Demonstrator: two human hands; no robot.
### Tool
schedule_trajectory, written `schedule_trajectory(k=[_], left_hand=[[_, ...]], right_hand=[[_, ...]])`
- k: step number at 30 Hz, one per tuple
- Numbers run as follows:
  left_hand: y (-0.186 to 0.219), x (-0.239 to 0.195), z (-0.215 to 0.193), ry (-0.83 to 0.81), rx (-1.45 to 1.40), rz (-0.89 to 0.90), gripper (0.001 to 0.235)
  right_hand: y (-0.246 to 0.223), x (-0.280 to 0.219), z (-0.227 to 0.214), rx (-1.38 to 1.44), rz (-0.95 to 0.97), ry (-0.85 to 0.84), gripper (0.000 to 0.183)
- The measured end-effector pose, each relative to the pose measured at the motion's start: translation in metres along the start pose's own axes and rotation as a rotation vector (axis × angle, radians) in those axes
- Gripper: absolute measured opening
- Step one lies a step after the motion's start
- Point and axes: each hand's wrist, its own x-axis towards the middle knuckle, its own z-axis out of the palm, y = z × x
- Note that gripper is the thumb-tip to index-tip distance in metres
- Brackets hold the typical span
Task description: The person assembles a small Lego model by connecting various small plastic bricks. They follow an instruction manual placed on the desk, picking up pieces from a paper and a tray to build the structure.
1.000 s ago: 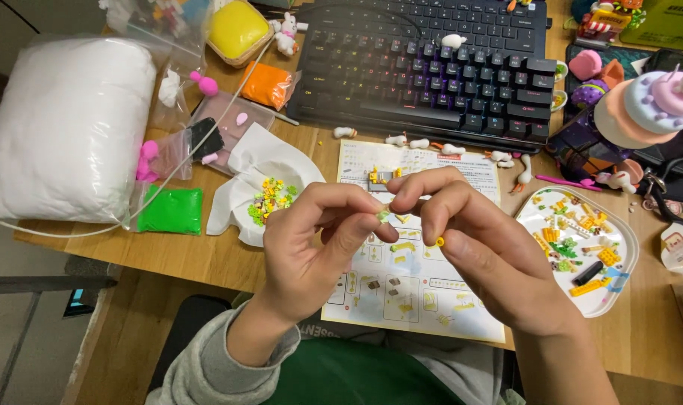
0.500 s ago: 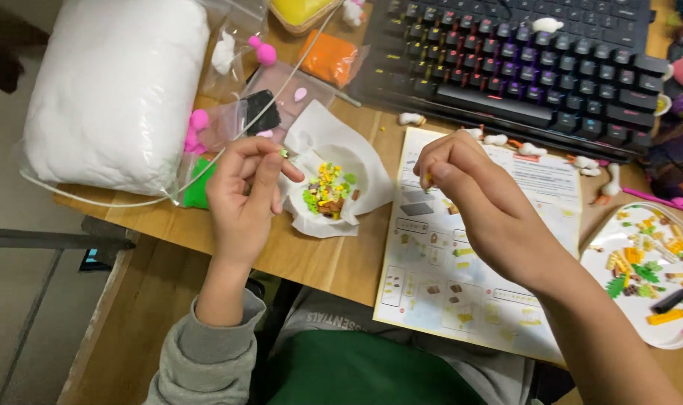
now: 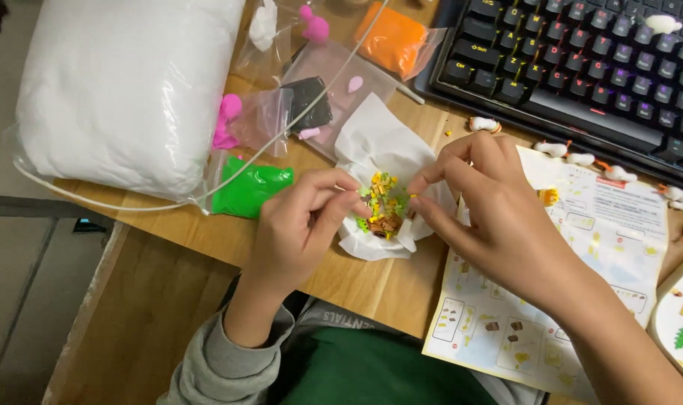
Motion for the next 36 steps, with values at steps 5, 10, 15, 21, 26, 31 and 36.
schedule_trajectory(k=[5, 10, 15, 21, 26, 31, 36], left_hand=[[-0.004, 0.000, 0.001, -0.032, 0.049, -0.001, 0.011], [-0.005, 0.001, 0.001, -0.045, 0.123, -0.003, 0.012], [-0.002, 0.003, 0.000, -0.061, 0.136, -0.050, 0.013], [-0.003, 0.002, 0.000, -0.059, 0.134, -0.041, 0.013], [-0.004, 0.002, 0.001, -0.059, 0.151, -0.043, 0.012], [-0.004, 0.001, 0.001, -0.050, 0.146, -0.017, 0.011], [-0.004, 0.001, 0.001, -0.047, 0.170, -0.023, 0.012]], right_hand=[[0.002, 0.009, 0.005, -0.063, -0.026, -0.008, 0.016], [0.003, 0.013, 0.006, -0.211, -0.137, 0.010, 0.016], [-0.005, 0.008, 0.009, -0.146, -0.099, -0.197, 0.035], [0.002, 0.006, 0.002, -0.161, -0.060, -0.138, 0.050], [0.002, 0.003, 0.003, -0.071, -0.033, -0.159, 0.053], [0.007, -0.001, 0.003, -0.201, -0.052, -0.109, 0.042], [0.008, -0.002, -0.001, -0.181, -0.018, -0.105, 0.047]])
